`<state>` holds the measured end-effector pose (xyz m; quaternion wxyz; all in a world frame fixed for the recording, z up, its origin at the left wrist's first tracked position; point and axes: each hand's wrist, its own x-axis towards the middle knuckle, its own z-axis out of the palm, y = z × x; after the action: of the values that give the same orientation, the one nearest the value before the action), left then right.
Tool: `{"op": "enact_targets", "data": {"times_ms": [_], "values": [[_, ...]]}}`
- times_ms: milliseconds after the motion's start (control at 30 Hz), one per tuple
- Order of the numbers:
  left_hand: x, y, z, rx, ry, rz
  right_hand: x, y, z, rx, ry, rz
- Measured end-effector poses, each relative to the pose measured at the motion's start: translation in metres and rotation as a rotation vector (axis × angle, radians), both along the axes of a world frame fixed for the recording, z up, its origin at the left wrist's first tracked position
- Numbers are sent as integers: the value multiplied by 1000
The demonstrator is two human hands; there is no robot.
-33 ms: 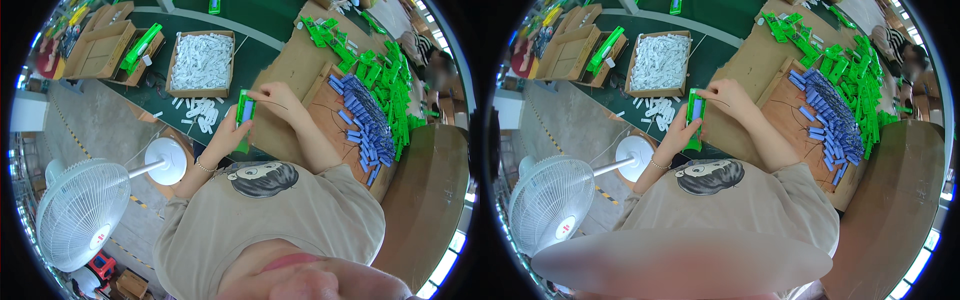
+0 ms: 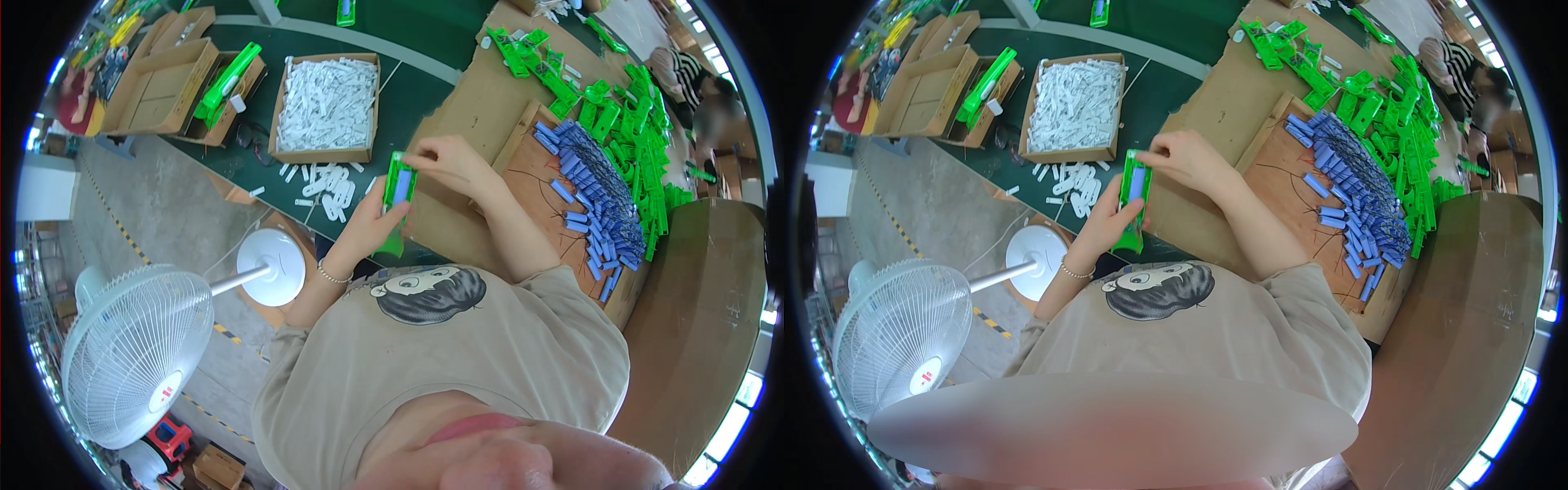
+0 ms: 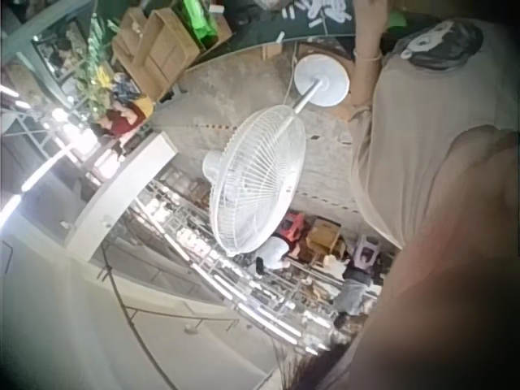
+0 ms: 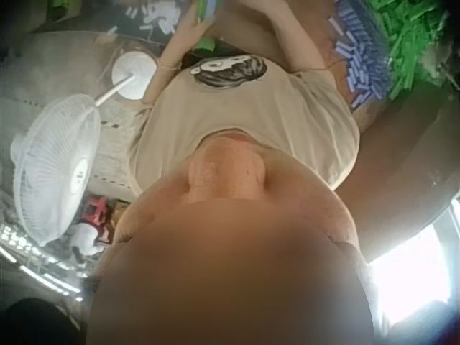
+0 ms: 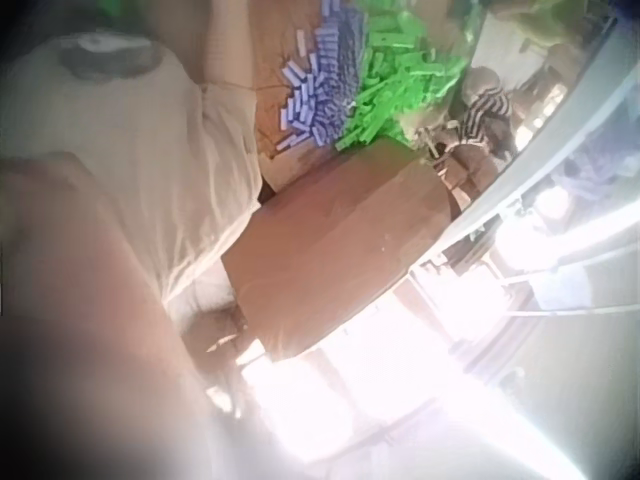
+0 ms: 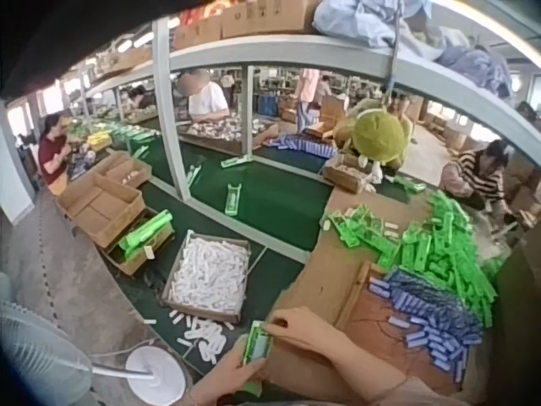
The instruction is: Manually assemble battery packs into plastic housings on a factory line.
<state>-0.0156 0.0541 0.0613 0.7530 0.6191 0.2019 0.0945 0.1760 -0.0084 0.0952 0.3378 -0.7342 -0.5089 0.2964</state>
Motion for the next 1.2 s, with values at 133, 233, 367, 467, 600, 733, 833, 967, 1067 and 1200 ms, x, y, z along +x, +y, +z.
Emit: {"op": "enact_targets", "data": {"times_ms": [133, 233, 367, 467, 600, 733, 833, 967, 1067, 1200], "values": [[-14, 5, -19, -255, -127, -175, 31, 10, 5, -124, 302, 419], [-19, -9, -30, -112, -263, 266, 83, 37, 3, -29, 353, -93], [-21, -23, -52, 591, -173, 281, 149, 90, -15, 177, 867, -537], [-14, -20, -44, 890, -120, 117, 174, 144, -46, 162, 1168, -711], [-7, -19, -44, 928, -90, 109, 206, 167, -74, -135, 1068, -796], [-7, -21, -47, 910, -82, 111, 223, 139, -27, -399, -22, -418], [-5, -20, -45, 916, -90, 109, 242, 89, -13, -165, -604, -694], [-7, -22, -46, 878, -54, 116, 272, 45, -16, -587, -625, -714], [-7, -20, -53, 877, -48, 120, 305, 29, -43, -659, -639, -577], [-12, -24, -58, 828, -37, 138, 265, 4, 2, -641, -764, -232]]}}
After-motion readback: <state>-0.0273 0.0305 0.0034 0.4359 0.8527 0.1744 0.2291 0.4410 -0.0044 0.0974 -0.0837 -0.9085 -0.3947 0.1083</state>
